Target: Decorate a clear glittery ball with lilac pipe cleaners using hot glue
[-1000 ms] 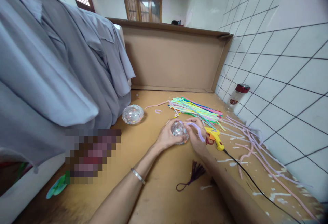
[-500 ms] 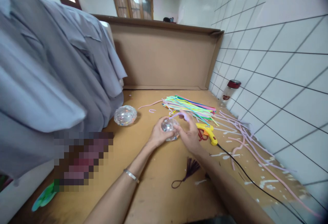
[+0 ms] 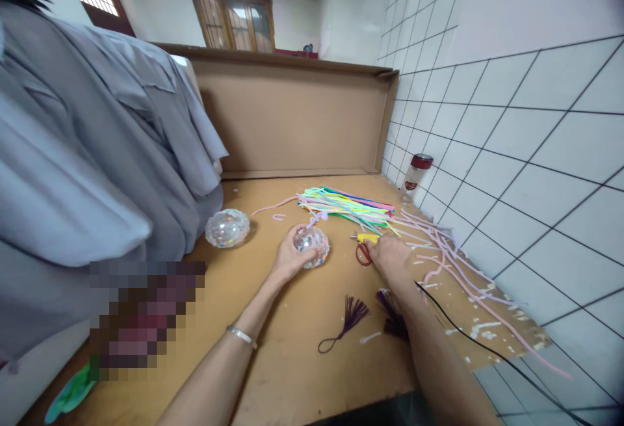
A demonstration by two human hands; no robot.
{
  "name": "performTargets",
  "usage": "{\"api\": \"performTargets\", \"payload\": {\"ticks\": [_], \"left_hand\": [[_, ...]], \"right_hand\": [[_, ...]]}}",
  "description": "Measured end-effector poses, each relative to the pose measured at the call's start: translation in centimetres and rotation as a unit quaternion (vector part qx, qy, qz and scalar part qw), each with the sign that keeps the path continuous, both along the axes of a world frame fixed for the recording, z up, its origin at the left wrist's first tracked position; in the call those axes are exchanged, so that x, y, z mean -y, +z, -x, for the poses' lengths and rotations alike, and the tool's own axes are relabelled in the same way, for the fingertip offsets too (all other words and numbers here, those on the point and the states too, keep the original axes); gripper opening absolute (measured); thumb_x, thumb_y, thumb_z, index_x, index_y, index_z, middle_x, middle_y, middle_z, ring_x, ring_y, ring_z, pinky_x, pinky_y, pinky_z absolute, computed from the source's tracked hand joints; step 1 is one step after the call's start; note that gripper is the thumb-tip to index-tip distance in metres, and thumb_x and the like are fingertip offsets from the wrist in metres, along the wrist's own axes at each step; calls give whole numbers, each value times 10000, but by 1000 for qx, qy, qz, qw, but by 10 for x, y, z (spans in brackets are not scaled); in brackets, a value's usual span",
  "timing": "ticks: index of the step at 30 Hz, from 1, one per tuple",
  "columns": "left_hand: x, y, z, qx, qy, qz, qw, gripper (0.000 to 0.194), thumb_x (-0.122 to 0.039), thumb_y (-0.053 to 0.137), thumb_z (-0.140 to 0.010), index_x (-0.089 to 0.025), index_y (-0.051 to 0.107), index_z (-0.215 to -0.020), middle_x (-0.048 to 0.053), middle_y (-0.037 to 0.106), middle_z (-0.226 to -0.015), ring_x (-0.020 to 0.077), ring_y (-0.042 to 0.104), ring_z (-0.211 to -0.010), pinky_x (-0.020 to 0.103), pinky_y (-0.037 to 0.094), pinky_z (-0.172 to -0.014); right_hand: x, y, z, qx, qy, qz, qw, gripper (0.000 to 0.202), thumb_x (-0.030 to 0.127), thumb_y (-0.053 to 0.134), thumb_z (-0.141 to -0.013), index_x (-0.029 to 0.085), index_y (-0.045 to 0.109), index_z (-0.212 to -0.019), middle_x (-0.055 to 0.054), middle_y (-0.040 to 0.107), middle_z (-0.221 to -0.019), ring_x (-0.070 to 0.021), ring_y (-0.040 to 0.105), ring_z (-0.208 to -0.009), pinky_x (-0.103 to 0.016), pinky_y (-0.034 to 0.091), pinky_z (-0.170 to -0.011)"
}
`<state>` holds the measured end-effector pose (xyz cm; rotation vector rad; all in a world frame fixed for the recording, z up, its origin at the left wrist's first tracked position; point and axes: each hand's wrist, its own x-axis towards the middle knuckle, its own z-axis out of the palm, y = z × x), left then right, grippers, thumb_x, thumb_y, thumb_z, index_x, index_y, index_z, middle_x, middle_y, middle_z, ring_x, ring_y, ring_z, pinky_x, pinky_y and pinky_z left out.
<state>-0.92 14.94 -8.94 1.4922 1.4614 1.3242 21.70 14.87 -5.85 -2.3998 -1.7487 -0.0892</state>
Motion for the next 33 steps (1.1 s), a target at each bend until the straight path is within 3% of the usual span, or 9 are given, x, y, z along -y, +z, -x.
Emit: {"api": "performTargets", "payload": {"ticks": [3,14,22,26,33], "left_hand": [[0,-1,0,-5,-5,2,1000,701,-381,767,-532,-181,570,-1174,68,688,-1067,271,648,-1023,412,500,-942],[-3,-8,-1,-11,-7,-9,1000,711,-386,781,-544,-195,567,-1194,71,675,-1104,268,643,-1033,414,499,-947],[-2,-6,-1,1,0,-18,1000,661,-325,781,-536,-198,587,-1155,59,675,-1091,268,638,-1038,414,493,-959],[-2,-6,-1,9,-16,-4,1000,676,-306,770,-542,-186,577,-1179,74,672,-1114,271,635,-1039,418,491,-959],[-5,-12,-2,20,-42,-21,999,708,-280,783,-545,-189,562,-1211,69,673,-1123,264,633,-1064,413,479,-992]], "right_hand": [[-5,-5,-8,-34,-3,50,998,471,487,569,-891,57,707,-1023,-235,698,-1028,-343,679,-976,-403,505,-775],[-15,-10,-23,-80,-48,25,995,470,517,580,-815,130,698,-1056,-184,717,-990,-316,693,-936,-351,497,-704],[-13,-7,-13,-189,-10,-192,963,539,514,585,-779,122,620,-1147,-162,677,-1083,-295,631,-978,-338,458,-748],[-11,-8,-6,-163,51,-260,950,495,518,606,-746,142,630,-1067,-139,647,-1049,-289,598,-949,-347,445,-741],[0,-13,14,-138,167,-354,910,345,463,536,-808,178,613,-988,-90,613,-950,-243,583,-840,-325,441,-687]]}}
